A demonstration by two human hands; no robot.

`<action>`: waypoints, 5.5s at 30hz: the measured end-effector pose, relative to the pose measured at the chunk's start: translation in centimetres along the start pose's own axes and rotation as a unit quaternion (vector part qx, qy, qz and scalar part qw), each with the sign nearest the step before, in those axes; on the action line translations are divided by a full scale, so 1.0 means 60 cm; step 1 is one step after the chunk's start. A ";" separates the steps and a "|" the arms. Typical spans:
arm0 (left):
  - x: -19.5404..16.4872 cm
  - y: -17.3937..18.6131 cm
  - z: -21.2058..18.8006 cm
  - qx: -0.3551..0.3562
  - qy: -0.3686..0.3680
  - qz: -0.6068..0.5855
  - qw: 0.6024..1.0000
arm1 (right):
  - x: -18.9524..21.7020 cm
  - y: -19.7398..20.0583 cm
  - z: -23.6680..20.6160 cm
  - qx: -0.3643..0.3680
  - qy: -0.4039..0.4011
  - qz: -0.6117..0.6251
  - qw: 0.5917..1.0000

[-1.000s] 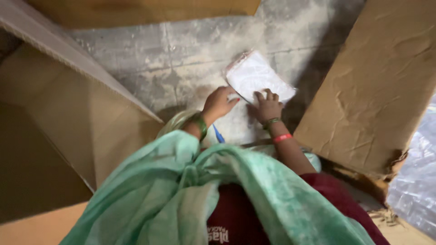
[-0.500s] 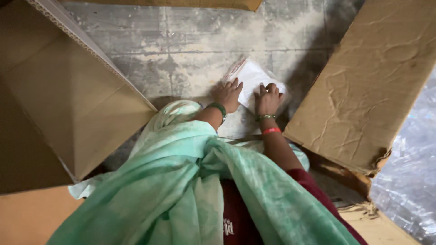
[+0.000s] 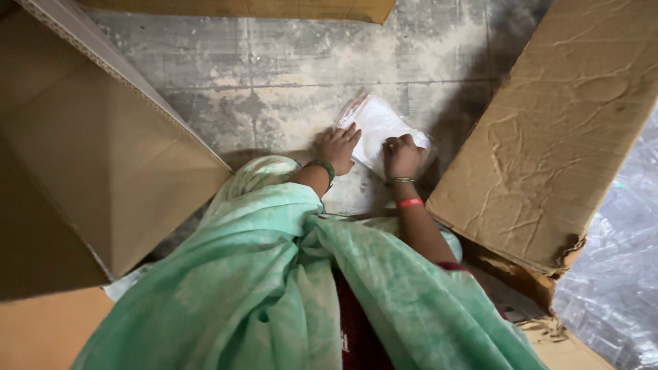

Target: The person sits on the floor between open cardboard boxes and packs clear plastic cups. They wrap cups in white paper sheets, place the wrapped cups into a box, and stack additional unwrapped cups nearby as they work through the batch.

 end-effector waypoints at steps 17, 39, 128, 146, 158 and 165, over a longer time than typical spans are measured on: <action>-0.044 0.104 -0.034 -0.155 -0.090 -0.199 0.963 | -0.011 0.024 -0.055 0.106 -0.097 0.538 0.831; -0.042 0.052 -0.053 0.000 -0.058 -0.064 0.996 | -0.094 0.040 -0.035 0.097 -0.346 0.716 0.598; -0.034 0.305 -0.119 -0.340 -0.058 -0.699 0.626 | 0.048 0.245 -0.094 0.155 -0.165 0.705 0.672; -0.260 0.317 -0.316 -0.136 -0.440 -0.237 0.855 | 0.039 0.222 -0.053 0.373 -0.221 0.755 0.492; -0.275 0.270 -0.318 -0.065 -0.449 -0.036 0.890 | 0.049 0.227 -0.022 0.298 -0.164 0.621 0.706; -0.250 0.306 -0.324 -0.063 -0.409 -0.129 0.901 | 0.059 0.216 -0.025 0.172 -0.099 0.606 0.770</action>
Point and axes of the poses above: each hand's wrist, its own z-axis towards the middle knuckle, its own y-axis out of the back of the hand, x = y × z, the point moved 8 cm from there along z, towards the middle knuckle, and after that the axes turned 6 degrees about -y, right-handed, at the moved point
